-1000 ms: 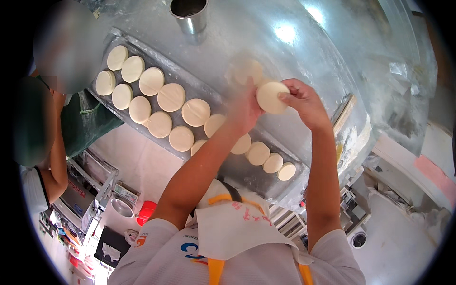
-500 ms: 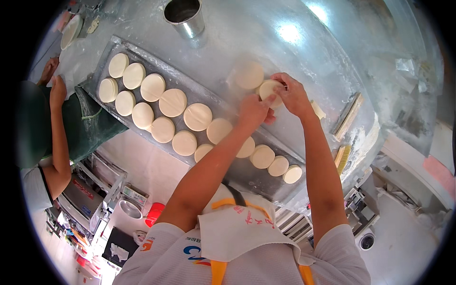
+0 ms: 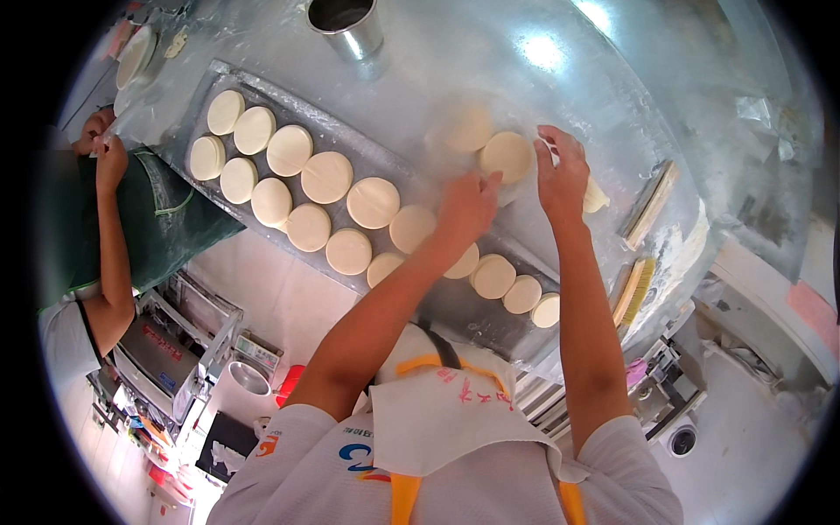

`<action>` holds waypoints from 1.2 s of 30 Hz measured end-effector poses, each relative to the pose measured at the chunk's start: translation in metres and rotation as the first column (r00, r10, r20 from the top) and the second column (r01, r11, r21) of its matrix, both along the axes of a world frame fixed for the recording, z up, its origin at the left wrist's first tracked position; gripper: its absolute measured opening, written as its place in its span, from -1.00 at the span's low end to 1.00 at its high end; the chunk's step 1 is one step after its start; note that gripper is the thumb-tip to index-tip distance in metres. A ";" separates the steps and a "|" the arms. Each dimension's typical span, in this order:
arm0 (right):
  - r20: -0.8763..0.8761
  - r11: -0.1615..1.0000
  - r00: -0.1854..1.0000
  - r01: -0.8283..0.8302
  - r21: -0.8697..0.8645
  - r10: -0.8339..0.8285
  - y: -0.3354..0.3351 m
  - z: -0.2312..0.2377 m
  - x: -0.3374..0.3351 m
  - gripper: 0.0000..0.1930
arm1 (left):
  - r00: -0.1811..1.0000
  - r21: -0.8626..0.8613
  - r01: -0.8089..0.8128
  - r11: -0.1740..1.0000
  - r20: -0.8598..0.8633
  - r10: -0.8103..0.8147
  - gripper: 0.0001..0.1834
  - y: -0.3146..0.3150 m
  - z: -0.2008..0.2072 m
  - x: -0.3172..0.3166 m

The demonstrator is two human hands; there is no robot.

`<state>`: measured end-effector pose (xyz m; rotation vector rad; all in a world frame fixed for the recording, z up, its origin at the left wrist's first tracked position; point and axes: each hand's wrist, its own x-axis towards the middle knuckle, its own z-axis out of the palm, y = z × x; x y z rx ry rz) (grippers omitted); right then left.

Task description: The person picks up thin dough disks from a stainless steel table, stacks them, and then wraps the stack in a plastic sheet.

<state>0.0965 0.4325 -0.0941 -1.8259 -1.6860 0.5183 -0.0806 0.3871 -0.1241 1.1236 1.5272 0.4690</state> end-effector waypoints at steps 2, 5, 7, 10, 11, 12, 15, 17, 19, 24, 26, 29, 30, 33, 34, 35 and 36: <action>-0.182 0.995 0.978 0.104 0.005 -0.101 -0.025 0.010 -0.002 -0.78 | 0.968 -0.105 -0.171 0.980 0.167 0.187 -0.55 -0.026 0.023 -0.017; -0.179 0.922 0.912 0.334 -0.197 -0.369 -0.076 0.020 -0.003 -0.79 | 0.995 -0.060 -0.055 0.997 0.078 0.059 -0.66 -0.056 0.045 -0.073; -0.243 0.890 0.872 0.352 -0.289 -0.424 -0.113 0.025 -0.007 -0.80 | 0.995 -0.098 -0.084 0.992 0.049 0.089 -0.69 -0.076 0.062 -0.105; -0.259 0.903 0.899 0.256 -0.346 -0.354 -0.162 0.025 -0.029 -0.81 | 0.996 -0.168 -0.088 0.982 -0.016 0.086 -0.72 -0.117 0.077 -0.150; -0.237 0.915 0.924 0.207 -0.347 -0.300 -0.172 0.031 -0.035 -0.82 | 0.997 -0.196 -0.083 0.977 -0.023 0.080 -0.73 -0.131 0.081 -0.157; -0.261 0.940 0.935 0.156 -0.304 -0.240 -0.182 0.033 -0.046 -0.81 | 0.994 -0.289 -0.109 0.951 -0.024 0.106 -0.74 -0.144 0.086 -0.164; -0.236 0.969 0.972 -0.057 -0.240 -0.001 -0.202 0.030 -0.076 -0.82 | 0.996 -0.460 -0.088 0.883 -0.058 0.069 -0.76 -0.181 0.085 -0.184; -0.208 0.952 0.958 -0.238 -0.191 0.198 -0.211 0.022 -0.105 -0.76 | 0.988 -0.467 -0.152 0.871 -0.072 0.134 -0.77 -0.203 0.077 -0.190; -0.126 0.917 0.917 -0.390 -0.080 0.379 -0.214 0.007 -0.137 -0.76 | 0.973 -0.487 -0.220 0.845 -0.043 0.228 -0.77 -0.225 0.063 -0.196; 0.135 0.859 0.856 -0.509 0.058 0.499 -0.213 -0.003 -0.191 -0.74 | 0.913 -0.536 -0.345 0.770 -0.002 0.407 -0.72 -0.267 0.041 -0.197; 0.246 0.868 0.855 -0.489 0.088 0.457 -0.217 -0.018 -0.206 -0.76 | 0.879 -0.509 -0.373 0.776 0.075 0.472 -0.67 -0.278 0.027 -0.200; 0.331 0.844 0.796 -0.537 0.000 0.507 -0.225 -0.021 -0.205 -0.78 | 0.778 -0.513 -0.391 0.764 0.259 0.573 -0.62 -0.290 0.006 -0.197; 0.253 0.841 0.810 -0.540 -0.033 0.529 -0.231 -0.019 -0.204 -0.76 | 0.705 -0.518 -0.397 0.758 0.357 0.613 -0.61 -0.293 -0.005 -0.195; 0.049 0.853 0.864 -0.483 -0.199 0.501 -0.253 -0.020 -0.199 -0.61 | 0.549 -0.463 -0.361 0.810 0.596 0.586 -0.74 -0.293 -0.026 -0.178; 0.036 0.861 0.875 -0.466 -0.203 0.483 -0.261 -0.020 -0.198 -0.62 | 0.513 -0.435 -0.340 0.834 0.657 0.552 -0.80 -0.296 -0.028 -0.175; 0.023 0.869 0.886 -0.449 -0.208 0.463 -0.267 -0.019 -0.198 -0.63 | 0.672 -0.307 -0.321 0.896 0.593 0.444 -0.76 -0.300 -0.028 -0.177; 0.010 0.877 0.897 -0.430 -0.214 0.442 -0.274 -0.018 -0.197 -0.65 | 0.805 -0.181 -0.274 0.945 0.494 0.328 -0.71 -0.304 -0.028 -0.179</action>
